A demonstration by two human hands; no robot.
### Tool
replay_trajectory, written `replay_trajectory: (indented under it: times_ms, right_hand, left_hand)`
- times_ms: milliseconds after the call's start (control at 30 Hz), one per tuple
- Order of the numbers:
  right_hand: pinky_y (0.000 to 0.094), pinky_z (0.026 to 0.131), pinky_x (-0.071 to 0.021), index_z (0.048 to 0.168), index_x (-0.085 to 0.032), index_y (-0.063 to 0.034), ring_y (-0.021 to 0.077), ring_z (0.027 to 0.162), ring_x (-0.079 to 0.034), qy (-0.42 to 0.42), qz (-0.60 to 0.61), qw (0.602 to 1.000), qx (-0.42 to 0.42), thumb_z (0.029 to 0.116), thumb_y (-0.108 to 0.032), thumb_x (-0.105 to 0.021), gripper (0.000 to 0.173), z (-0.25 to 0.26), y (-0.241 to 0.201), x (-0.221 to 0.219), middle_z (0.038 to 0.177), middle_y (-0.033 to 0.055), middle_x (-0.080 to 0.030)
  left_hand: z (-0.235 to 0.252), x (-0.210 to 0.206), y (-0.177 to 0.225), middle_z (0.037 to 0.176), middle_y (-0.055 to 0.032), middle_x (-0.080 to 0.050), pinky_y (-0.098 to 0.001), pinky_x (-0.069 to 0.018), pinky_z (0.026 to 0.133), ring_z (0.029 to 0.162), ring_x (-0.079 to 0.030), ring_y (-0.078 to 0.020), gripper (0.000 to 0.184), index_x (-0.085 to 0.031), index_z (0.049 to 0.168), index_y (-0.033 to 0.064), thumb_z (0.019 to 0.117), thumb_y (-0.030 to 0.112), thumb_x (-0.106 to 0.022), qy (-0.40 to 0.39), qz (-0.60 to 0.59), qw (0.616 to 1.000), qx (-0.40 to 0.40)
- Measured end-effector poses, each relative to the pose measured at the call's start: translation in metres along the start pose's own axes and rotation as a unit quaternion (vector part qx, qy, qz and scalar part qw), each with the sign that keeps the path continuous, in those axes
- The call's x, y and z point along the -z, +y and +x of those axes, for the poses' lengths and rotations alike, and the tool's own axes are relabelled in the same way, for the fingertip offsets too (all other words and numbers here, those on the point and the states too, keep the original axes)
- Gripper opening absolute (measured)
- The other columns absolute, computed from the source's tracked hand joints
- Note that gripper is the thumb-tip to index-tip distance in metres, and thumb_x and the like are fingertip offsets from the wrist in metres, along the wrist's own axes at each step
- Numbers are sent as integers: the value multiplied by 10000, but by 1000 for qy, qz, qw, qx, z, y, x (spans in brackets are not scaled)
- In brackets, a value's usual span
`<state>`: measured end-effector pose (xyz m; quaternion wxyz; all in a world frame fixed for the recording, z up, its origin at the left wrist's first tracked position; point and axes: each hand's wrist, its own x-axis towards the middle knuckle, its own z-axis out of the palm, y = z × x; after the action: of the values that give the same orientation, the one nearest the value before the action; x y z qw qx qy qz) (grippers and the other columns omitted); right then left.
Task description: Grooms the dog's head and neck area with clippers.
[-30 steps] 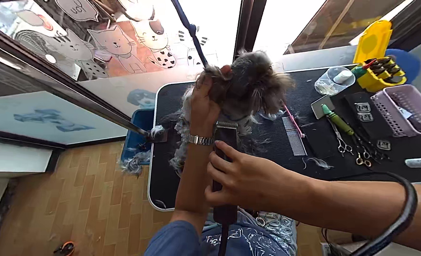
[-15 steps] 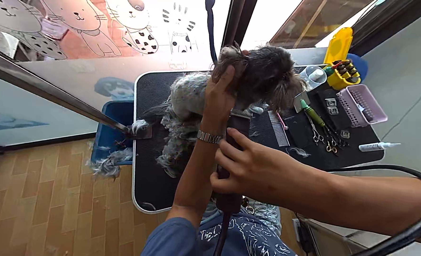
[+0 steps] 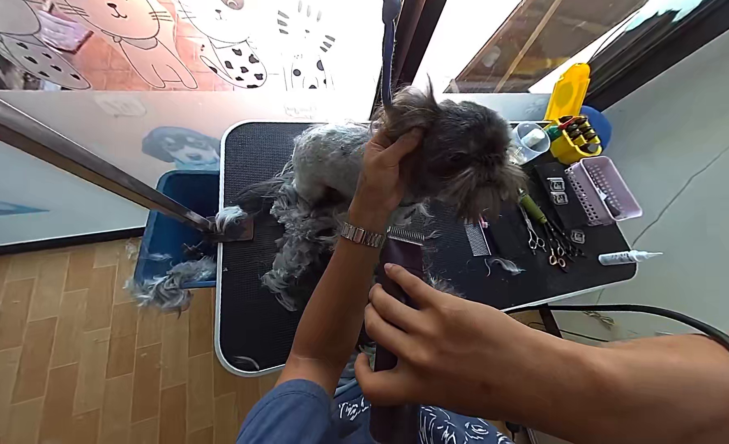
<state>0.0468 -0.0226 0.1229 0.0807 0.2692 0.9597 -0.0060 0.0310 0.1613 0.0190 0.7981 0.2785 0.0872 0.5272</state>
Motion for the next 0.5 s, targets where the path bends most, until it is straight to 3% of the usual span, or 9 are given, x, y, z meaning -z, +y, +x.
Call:
replay_trajectory:
  times_ms: [233, 400, 500]
  right_hand:
    - [653, 1023, -454, 1170, -628, -109, 401, 1107, -633, 9, -5, 1000, -29, 1019, 67, -405, 322, -4, -10, 3, 1054, 182, -645]
    - [644, 1025, -462, 1181, -622, -90, 393, 1070, -649, -24, -43, 996, -77, 1003, 85, -440, 309, -12, 1, 0, 1031, 201, -636]
    - [650, 1032, -449, 1161, -652, -117, 382, 1044, -654, -14, -44, 994, -98, 990, 62, -486, 298, -17, 11, -4, 988, 186, -638]
  left_hand:
    - [-20, -12, -25, 902, -17, -726, -269, -591, 768, 821, -693, -82, 172, -671, 982, 80, 945, -64, -585, -63, -14, 997, 46]
    - [-17, -12, -37, 970, -60, -741, -314, -603, 817, 881, -715, -124, 175, -669, 1025, 53, 1009, -25, -513, -64, -55, 994, 64]
    - [-18, -13, -35, 1007, -54, -743, -283, -595, 831, 925, -712, -108, 206, -687, 1050, 43, 1031, -9, -489, -72, -18, 995, 60]
